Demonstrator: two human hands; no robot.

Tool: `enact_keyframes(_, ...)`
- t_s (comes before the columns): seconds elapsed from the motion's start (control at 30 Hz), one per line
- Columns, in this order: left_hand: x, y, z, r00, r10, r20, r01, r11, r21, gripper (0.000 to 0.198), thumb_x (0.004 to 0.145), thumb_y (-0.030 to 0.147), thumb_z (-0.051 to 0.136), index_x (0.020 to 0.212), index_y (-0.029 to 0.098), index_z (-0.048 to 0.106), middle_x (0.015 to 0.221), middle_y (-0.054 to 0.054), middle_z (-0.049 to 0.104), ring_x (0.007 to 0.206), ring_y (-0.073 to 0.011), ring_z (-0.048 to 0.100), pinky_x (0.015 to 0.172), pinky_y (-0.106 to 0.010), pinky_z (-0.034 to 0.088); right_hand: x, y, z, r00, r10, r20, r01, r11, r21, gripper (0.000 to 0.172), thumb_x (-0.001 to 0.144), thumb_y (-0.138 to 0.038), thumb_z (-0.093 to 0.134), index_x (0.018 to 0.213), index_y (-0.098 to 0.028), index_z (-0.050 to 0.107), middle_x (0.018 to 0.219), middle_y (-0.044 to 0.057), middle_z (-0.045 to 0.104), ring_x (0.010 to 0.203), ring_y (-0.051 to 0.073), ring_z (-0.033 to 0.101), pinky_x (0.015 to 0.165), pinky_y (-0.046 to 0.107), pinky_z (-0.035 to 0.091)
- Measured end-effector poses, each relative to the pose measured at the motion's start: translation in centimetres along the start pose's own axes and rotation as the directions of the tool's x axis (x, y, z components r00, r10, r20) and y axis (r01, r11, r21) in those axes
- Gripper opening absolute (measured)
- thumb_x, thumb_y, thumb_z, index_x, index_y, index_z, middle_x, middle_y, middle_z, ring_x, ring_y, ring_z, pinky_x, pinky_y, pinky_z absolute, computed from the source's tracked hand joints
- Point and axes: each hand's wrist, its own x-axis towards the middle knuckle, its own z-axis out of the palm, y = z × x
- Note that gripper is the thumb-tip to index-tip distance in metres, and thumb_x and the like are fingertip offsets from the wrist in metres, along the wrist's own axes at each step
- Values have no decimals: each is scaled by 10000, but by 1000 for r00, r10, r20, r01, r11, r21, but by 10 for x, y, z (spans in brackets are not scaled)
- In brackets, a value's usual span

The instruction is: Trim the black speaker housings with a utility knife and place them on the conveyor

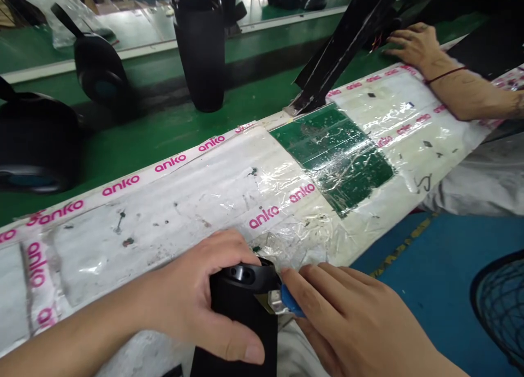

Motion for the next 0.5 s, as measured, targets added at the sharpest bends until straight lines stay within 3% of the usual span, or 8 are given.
enact_keyframes(0.27, 1, -1, 0, 1000, -12, 16, 12, 1000, 8, 483, 710, 473, 946, 1080, 256, 724, 936, -5, 597, 870, -210, 608, 757, -311, 499, 1, -3, 0, 1000, 3, -10, -3, 1000, -16, 397, 820, -31, 442, 1185, -144, 555, 755, 14, 669, 569, 215, 650, 493, 350, 474)
enact_keyframes(0.5, -1, 0, -1, 1000, -19, 12, 19, 1000, -5, 480, 702, 472, 952, 1077, 259, 740, 934, -6, 603, 883, -216, 617, 763, -313, 510, 3, -3, -4, 1000, 16, -9, -16, 1000, -9, 359, 865, -42, 433, 1188, -149, 547, 764, 11, 669, 570, 216, 654, 490, 356, 481)
